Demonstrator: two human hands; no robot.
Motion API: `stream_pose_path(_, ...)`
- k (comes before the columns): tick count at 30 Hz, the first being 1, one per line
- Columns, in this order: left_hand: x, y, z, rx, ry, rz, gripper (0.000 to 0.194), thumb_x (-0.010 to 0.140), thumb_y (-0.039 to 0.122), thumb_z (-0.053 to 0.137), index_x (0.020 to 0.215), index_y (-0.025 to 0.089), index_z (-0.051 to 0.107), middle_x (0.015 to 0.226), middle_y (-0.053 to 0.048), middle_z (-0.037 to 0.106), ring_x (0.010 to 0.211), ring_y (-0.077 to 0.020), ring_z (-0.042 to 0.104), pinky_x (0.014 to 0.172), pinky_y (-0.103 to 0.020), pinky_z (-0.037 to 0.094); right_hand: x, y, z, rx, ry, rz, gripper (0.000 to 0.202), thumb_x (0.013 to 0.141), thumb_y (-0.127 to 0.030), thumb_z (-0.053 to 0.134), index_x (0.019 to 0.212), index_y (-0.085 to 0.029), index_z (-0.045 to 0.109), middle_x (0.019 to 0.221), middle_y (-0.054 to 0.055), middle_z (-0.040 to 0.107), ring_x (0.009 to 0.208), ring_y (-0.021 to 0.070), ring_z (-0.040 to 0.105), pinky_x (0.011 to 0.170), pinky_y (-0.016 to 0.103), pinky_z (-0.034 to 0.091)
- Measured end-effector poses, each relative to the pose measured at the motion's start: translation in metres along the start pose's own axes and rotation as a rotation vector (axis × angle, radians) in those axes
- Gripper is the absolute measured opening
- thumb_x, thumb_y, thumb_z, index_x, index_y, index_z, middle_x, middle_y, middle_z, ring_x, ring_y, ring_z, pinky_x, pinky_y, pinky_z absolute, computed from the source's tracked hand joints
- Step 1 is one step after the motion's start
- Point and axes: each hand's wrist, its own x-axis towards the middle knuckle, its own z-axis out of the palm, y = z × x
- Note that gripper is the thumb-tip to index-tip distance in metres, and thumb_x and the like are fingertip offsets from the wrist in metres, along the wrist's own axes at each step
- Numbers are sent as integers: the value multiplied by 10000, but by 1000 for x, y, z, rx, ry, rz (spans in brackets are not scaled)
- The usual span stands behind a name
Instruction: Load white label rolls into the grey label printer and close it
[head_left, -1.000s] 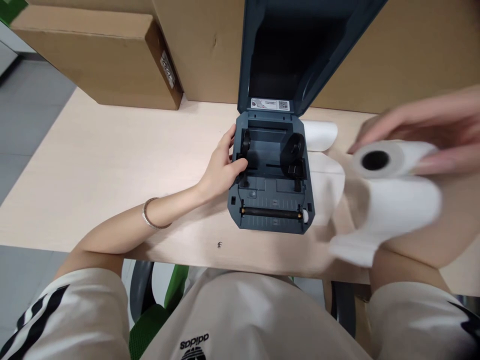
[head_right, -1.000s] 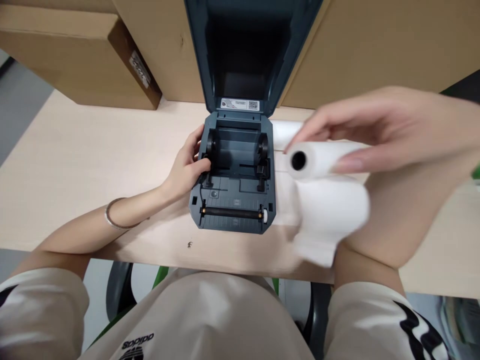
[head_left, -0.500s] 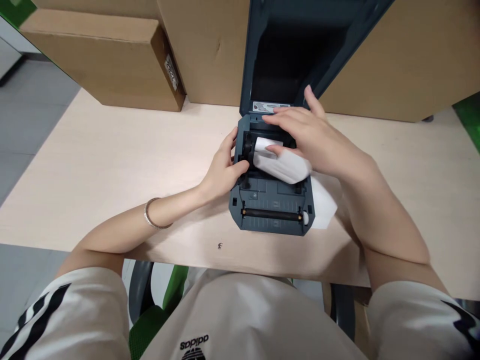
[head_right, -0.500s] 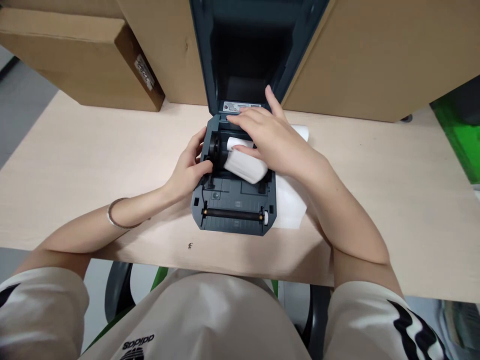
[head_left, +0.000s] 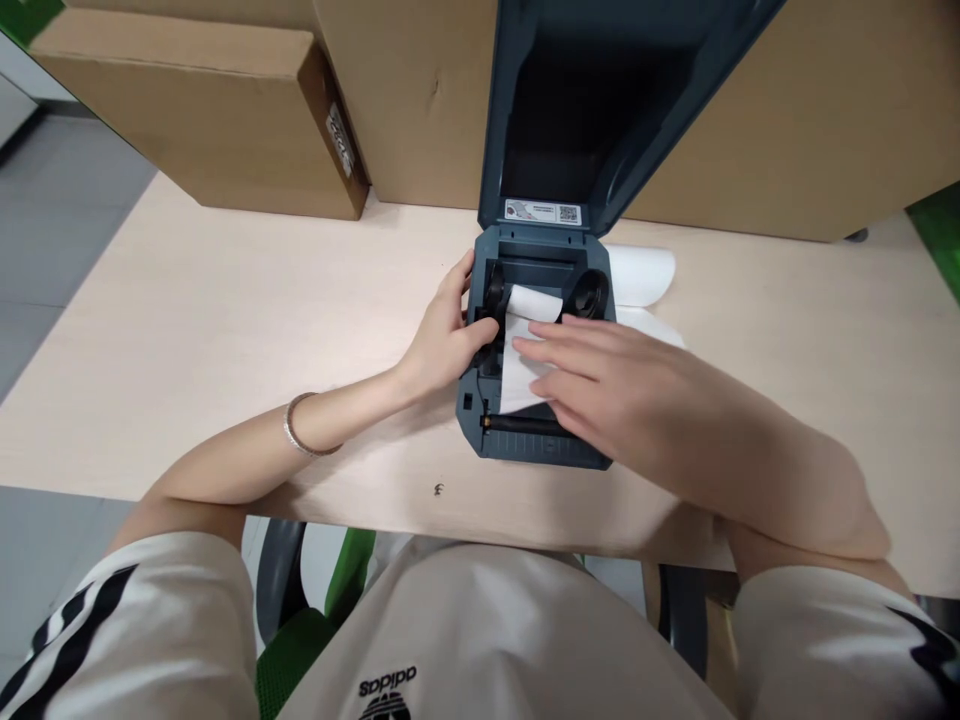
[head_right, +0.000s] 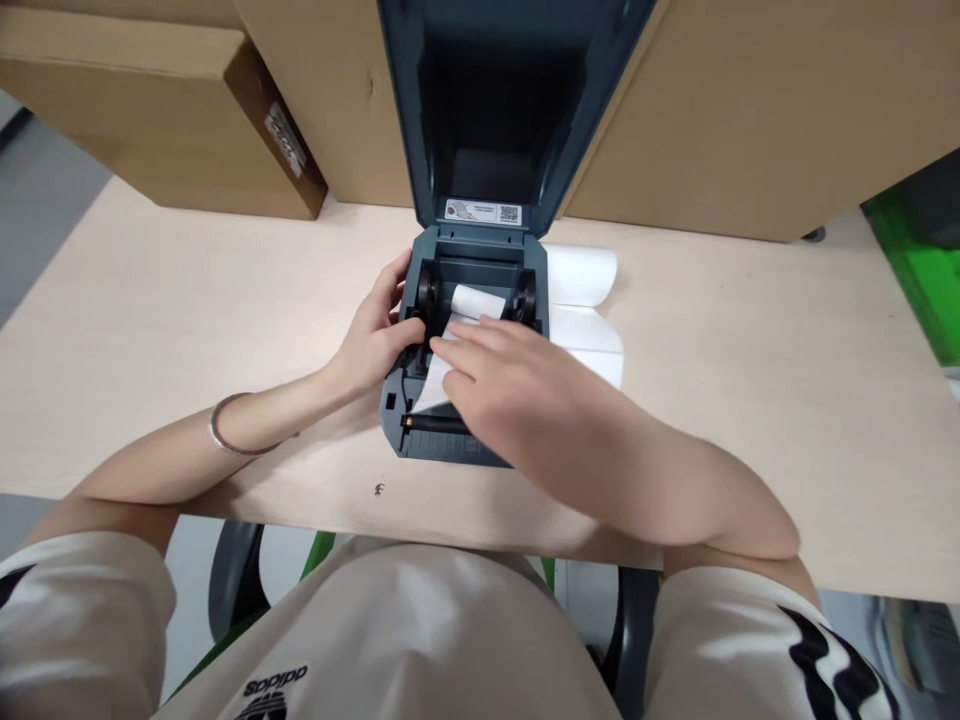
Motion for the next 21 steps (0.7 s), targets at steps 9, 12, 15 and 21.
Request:
stream_pose_path(9, 1, 1, -2, 66, 15, -11, 1054, 786, 306, 761, 1766, 299, 373, 1867, -106, 452, 1669, -412, 496, 1365, -585, 490, -10, -31, -15, -281, -125, -111, 469, 1011, 24, 455, 1296, 1, 828, 1371, 264, 830, 1303, 345, 835, 1169, 368, 674)
stream_pose_path(12, 2, -4, -4, 73, 16, -4, 1062, 778, 313, 784, 1759, 324, 377, 1869, -99, 430, 1666, -412, 490, 1393, -591, 460, -12, -34, -15, -295, -118, -126, 501, 1029, 34, 393, 1268, 28, 832, 1355, 279, 829, 1304, 349, 834, 1166, 378, 679)
stream_pose_path(15, 4, -8, -4, 60, 14, 6, 1062, 776, 309, 789, 1753, 342, 373, 1856, -87, 438, 1668, -410, 481, 1408, -597, 439, -11, -36, -19, -317, -125, -171, 523, 1026, 51, 375, 1213, -18, 859, 1279, 232, 861, 1291, 329, 842, 1171, 362, 677)
stream_pose_path(21, 4, -8, -4, 65, 33, -6, 1049, 748, 304, 803, 1715, 338, 396, 1817, -103, 477, 1611, -407, 532, 1368, -600, 481, -10, -37, -22, -221, -114, -190, 514, 1002, 74, 418, 1223, -88, 853, 1205, 160, 857, 1342, 316, 817, 1263, 401, 633)
